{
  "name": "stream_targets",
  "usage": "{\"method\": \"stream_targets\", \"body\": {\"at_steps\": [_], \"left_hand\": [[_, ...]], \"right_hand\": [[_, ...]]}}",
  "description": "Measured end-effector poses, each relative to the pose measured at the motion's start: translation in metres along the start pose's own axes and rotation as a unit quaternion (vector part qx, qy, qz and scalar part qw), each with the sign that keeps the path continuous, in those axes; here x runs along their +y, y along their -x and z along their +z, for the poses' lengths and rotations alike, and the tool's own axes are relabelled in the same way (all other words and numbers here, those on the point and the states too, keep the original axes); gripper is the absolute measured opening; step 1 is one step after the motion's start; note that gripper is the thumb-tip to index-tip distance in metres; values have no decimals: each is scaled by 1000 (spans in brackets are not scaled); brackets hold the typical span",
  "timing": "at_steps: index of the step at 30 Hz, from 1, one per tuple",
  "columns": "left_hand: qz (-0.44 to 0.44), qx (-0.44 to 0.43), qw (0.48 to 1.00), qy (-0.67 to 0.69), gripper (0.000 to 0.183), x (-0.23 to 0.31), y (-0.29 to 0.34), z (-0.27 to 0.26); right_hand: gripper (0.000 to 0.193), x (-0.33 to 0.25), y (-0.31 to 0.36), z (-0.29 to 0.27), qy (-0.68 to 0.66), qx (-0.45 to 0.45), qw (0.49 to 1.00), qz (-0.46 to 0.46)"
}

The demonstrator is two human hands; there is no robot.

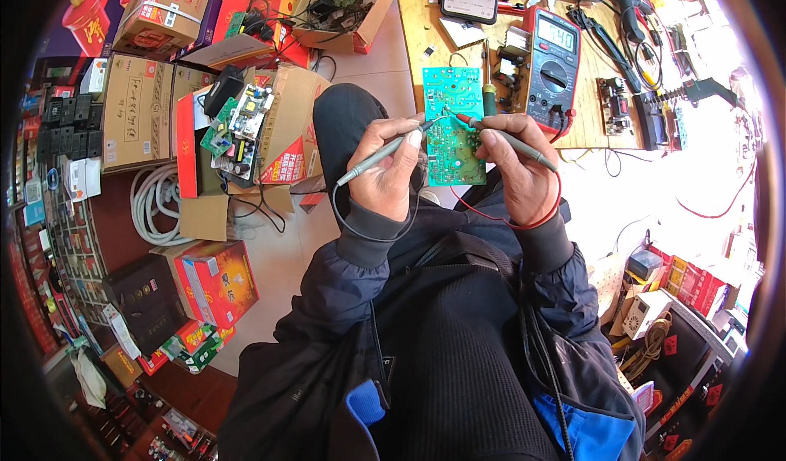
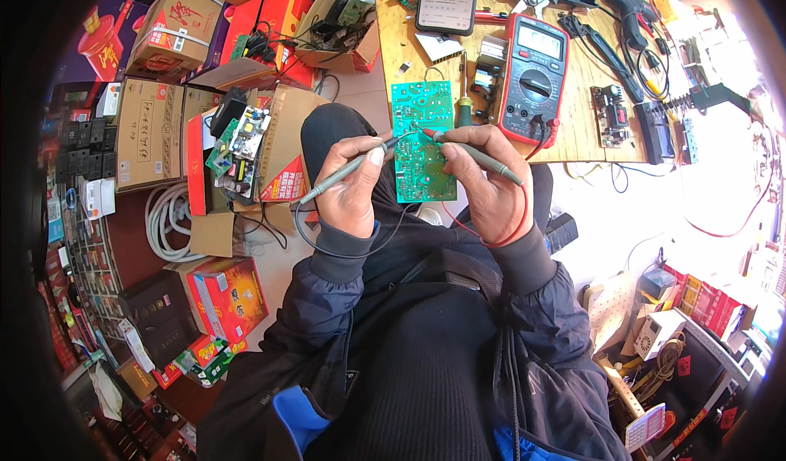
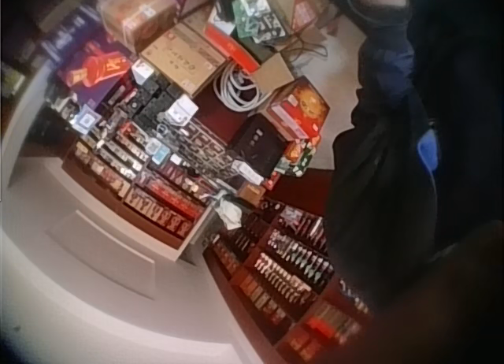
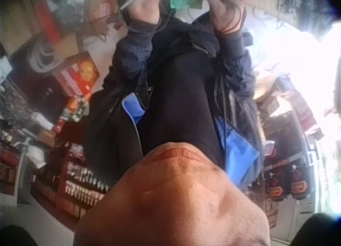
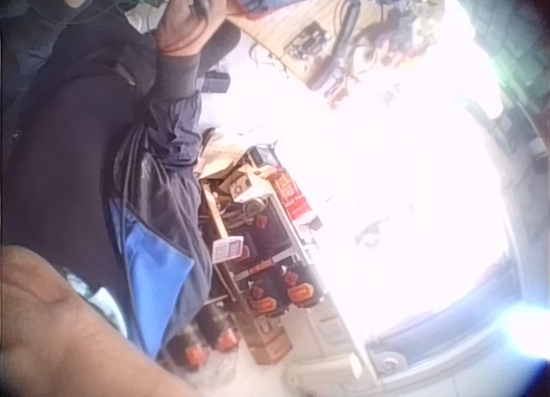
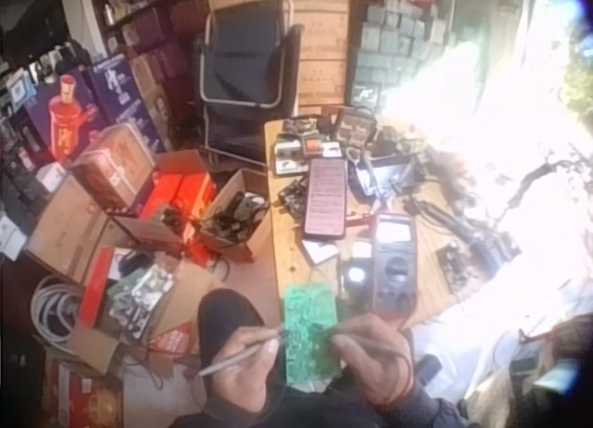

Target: The person holds a green circuit board on their lap and uses a soldering iron to touch several points on the board. They then use a multimeter with probes to test multiple locations on the board and a small component. The person repeats soldering and testing actions throughout the clip.

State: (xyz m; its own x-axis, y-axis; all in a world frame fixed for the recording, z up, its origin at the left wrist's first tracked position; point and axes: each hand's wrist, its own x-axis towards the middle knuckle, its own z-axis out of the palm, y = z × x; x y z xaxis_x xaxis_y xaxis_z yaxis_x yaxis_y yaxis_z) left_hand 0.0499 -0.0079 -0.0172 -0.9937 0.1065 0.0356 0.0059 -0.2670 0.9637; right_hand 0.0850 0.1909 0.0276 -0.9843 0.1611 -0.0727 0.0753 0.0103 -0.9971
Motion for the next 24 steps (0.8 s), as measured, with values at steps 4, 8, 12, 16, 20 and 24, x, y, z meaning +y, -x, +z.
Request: {"method": "stream_targets", "body": {"at_steps": [4, 8, 12, 16, 20, 24], "left_hand": [[-1, 0, 1000, 6, 19, 0, 0, 0], [-6, 2, 1000, 5, 19, 0, 0, 0], [-1, 0, 1000, -4, 19, 1, 0, 0], [-3, 2, 1000, 7, 19, 0, 0, 0], [-2, 1, 1000, 10, 19, -1, 0, 0], [1, -2, 1000, 6, 19, -1, 0, -1]], "right_hand": [[23, 0, 0, -1, 7, -1, 1000, 2], [23, 0, 1, 0, -2, 3, 1000, 7], [23, 1, 0, 0, 8, 1, 1000, -2], [23, 2, 0, -1, 13, -2, 1000, -3], [23, 3, 0, -1, 10, 1, 1000, -6], [23, 2, 1, -1, 11, -1, 1000, -6]]}}
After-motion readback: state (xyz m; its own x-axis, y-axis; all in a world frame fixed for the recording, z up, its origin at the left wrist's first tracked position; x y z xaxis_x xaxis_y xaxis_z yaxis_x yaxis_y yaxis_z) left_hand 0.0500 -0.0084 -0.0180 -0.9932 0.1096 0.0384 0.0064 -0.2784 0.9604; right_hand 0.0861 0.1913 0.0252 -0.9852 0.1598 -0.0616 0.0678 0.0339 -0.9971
